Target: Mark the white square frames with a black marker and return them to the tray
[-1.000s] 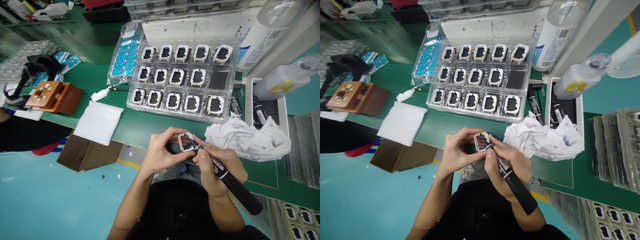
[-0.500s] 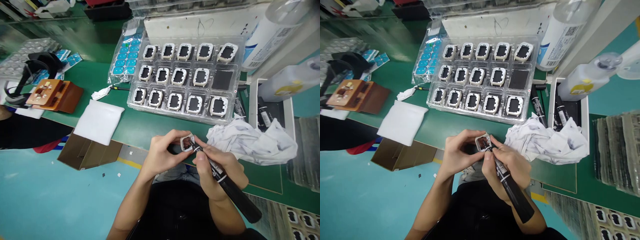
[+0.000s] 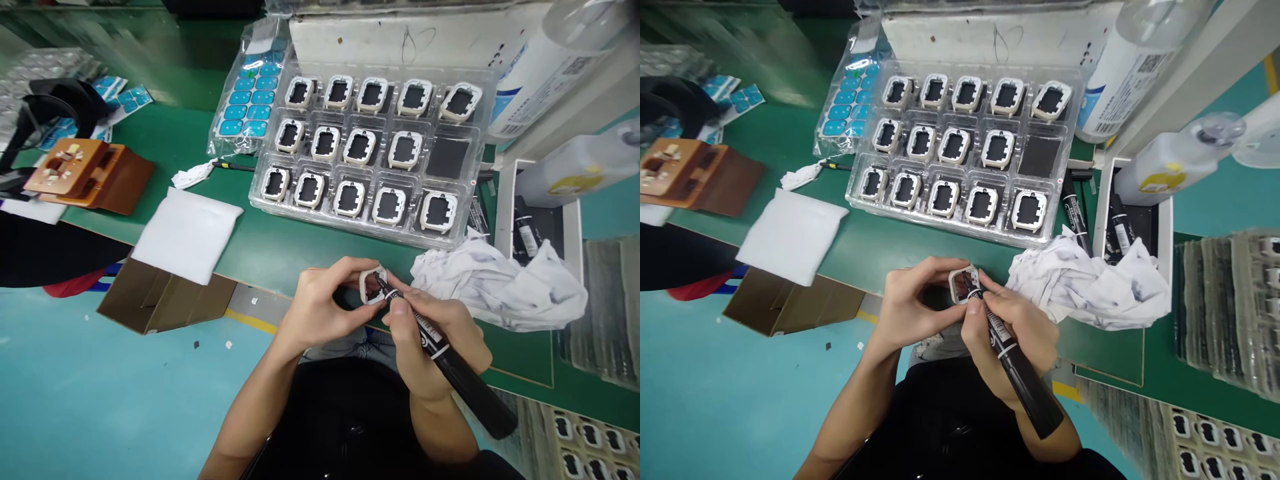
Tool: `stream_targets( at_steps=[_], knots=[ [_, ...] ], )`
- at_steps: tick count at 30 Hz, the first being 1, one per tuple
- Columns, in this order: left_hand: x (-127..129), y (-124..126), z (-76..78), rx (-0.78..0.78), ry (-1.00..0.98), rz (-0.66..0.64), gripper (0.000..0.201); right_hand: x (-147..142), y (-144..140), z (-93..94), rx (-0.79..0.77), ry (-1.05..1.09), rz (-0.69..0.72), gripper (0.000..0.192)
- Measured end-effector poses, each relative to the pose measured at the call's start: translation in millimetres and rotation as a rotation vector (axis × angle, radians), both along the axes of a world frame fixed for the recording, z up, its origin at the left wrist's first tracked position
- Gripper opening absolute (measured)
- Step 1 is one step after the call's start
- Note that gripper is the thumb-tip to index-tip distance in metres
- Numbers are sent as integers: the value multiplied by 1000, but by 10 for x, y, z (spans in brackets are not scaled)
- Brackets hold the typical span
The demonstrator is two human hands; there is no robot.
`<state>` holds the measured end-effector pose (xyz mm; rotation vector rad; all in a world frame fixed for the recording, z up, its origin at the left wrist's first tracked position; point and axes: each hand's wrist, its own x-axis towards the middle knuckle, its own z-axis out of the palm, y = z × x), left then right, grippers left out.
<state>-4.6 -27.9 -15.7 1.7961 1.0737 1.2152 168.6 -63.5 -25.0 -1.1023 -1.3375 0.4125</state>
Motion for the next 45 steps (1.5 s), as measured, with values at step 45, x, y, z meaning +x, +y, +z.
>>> stream_targets(
  at_steps=[45],
  knots=[
    [-97,9,-87,62,181,2,37,-37,52,51,62,-155,-58,20]
  ],
)
